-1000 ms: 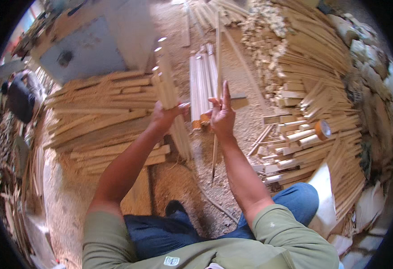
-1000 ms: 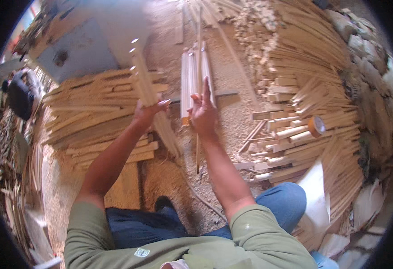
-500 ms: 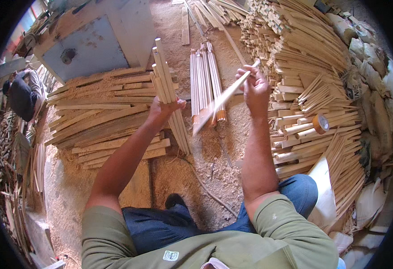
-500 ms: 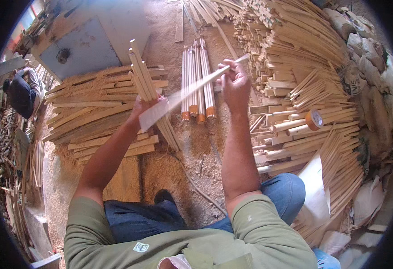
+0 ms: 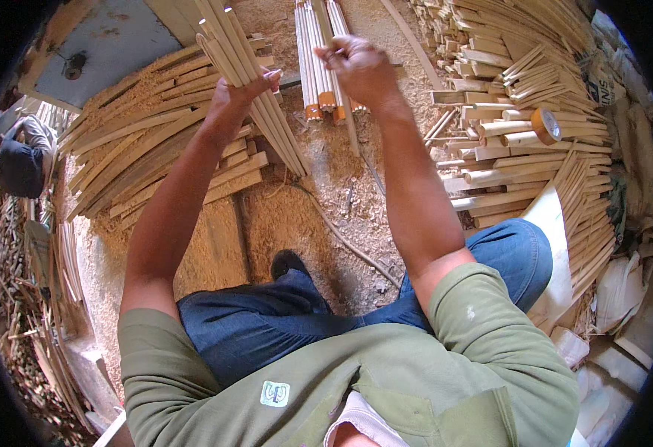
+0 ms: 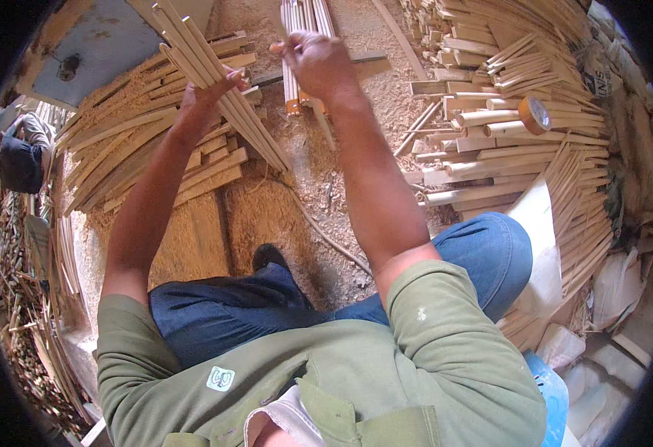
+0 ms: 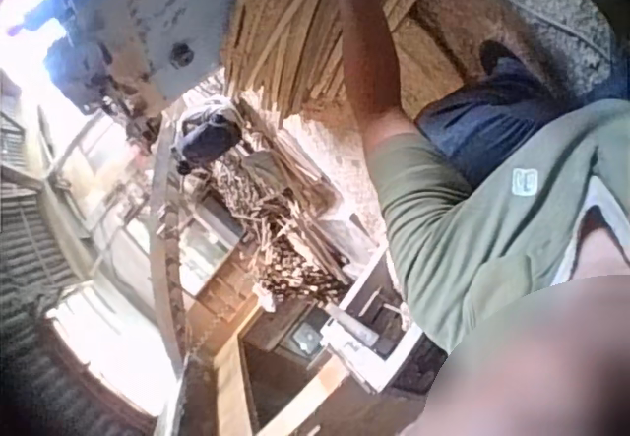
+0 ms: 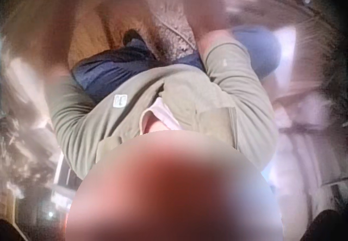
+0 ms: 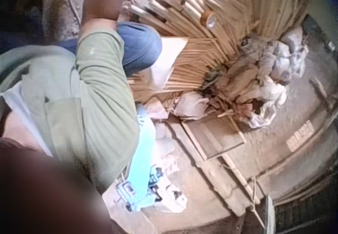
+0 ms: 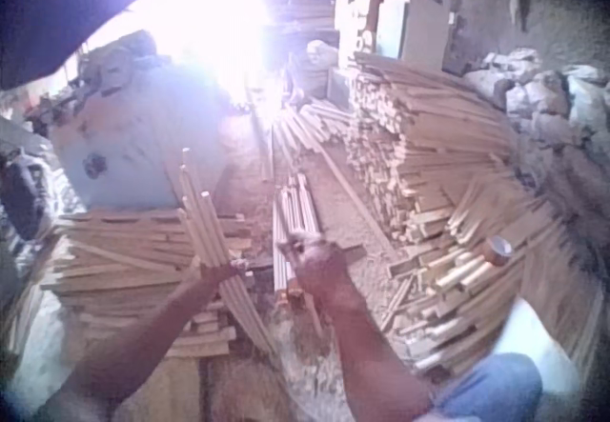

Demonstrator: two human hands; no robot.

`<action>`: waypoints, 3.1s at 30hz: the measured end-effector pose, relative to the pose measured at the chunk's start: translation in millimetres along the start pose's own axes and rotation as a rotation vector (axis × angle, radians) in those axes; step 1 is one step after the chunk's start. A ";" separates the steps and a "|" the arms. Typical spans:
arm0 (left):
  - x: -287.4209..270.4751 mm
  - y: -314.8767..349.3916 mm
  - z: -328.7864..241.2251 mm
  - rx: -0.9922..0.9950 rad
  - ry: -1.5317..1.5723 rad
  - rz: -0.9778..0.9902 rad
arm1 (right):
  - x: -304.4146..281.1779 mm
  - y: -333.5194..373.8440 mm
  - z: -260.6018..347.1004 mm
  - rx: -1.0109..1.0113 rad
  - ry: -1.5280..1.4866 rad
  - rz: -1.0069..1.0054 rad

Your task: The person gathers thin wooden sticks from a pile, aligns them into bundles, and secures each bundle with a strip of tape. The person repeats this process multiple times, placing the finished bundles on the floor.

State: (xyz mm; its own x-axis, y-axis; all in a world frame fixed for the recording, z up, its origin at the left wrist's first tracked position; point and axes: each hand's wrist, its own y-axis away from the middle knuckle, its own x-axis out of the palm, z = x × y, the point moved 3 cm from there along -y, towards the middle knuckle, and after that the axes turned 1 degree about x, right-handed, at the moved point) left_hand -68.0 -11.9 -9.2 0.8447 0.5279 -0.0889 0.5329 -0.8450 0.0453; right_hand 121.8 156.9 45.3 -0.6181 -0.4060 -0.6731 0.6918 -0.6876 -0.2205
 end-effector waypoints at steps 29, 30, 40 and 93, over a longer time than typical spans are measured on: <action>-26.7 -52.8 -61.3 0.088 0.352 -0.255 | 164.6 54.1 -64.1 0.066 -0.977 0.702; -23.4 -50.1 -58.7 0.108 0.367 -0.257 | 167.1 52.8 -67.8 0.080 -0.956 0.725; 31.2 -25.6 21.3 0.035 -0.008 -0.409 | 172.8 67.9 -84.3 -0.032 -0.148 0.122; 3.1 -19.1 53.9 -0.060 0.149 -0.069 | 111.2 33.7 -67.9 -0.016 -0.191 0.010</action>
State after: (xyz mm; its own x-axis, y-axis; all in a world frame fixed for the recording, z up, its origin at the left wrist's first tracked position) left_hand -78.3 1.3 -64.0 0.8019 0.5950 0.0543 0.5882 -0.8021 0.1037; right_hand 101.8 129.4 -85.0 -0.6698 -0.5209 -0.5291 0.7032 -0.6739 -0.2267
